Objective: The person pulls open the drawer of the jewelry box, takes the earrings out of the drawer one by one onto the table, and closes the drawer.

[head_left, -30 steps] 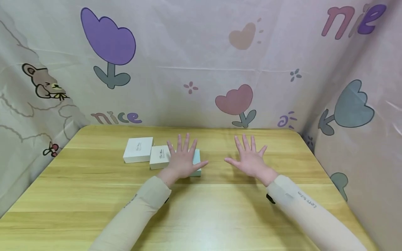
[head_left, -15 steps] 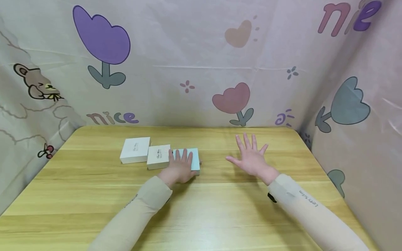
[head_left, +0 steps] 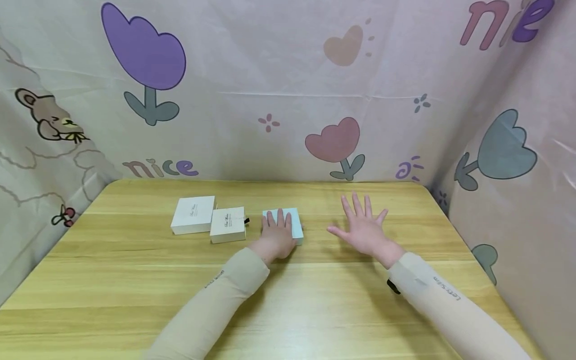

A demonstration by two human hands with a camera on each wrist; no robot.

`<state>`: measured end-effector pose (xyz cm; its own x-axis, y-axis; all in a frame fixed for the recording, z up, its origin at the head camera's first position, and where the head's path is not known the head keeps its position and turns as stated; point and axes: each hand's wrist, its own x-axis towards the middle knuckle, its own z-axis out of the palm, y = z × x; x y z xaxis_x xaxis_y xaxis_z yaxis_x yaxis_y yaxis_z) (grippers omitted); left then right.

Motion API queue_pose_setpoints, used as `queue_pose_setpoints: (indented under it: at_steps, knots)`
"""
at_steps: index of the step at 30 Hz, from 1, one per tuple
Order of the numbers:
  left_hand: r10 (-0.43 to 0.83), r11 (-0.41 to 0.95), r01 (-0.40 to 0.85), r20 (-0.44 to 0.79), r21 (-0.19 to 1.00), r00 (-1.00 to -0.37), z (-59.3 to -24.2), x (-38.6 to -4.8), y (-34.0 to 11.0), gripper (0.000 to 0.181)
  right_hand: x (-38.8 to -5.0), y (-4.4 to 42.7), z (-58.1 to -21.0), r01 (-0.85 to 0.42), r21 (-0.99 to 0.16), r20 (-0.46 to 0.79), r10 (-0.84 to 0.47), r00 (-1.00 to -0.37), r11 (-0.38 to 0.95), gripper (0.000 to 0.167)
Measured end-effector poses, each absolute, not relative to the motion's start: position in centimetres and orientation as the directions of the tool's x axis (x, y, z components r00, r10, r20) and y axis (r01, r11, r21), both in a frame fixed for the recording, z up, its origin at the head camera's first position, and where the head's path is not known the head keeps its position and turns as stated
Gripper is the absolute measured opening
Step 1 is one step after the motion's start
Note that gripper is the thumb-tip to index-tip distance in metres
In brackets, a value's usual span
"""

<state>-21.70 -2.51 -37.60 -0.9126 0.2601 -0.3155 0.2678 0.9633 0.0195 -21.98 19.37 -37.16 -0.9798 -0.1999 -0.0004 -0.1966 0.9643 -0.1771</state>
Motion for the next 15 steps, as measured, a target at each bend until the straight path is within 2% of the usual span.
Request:
queue_pose_setpoints:
  at_steps: [8,15]
  knots:
    - [0.281,0.958,0.286,-0.274,0.024,-0.920,-38.1,-22.1,-0.3,0.077,-21.7,20.4,-37.6,-0.178,-0.172,0.000,-0.180,-0.984,0.969,0.091]
    - [0.357,0.930,0.320,-0.234,0.181,-0.904,-37.8,-23.1,-2.3,0.095,-21.6,21.7,-37.7,-0.154,-0.167,0.001,-0.156,-0.988,0.974,0.088]
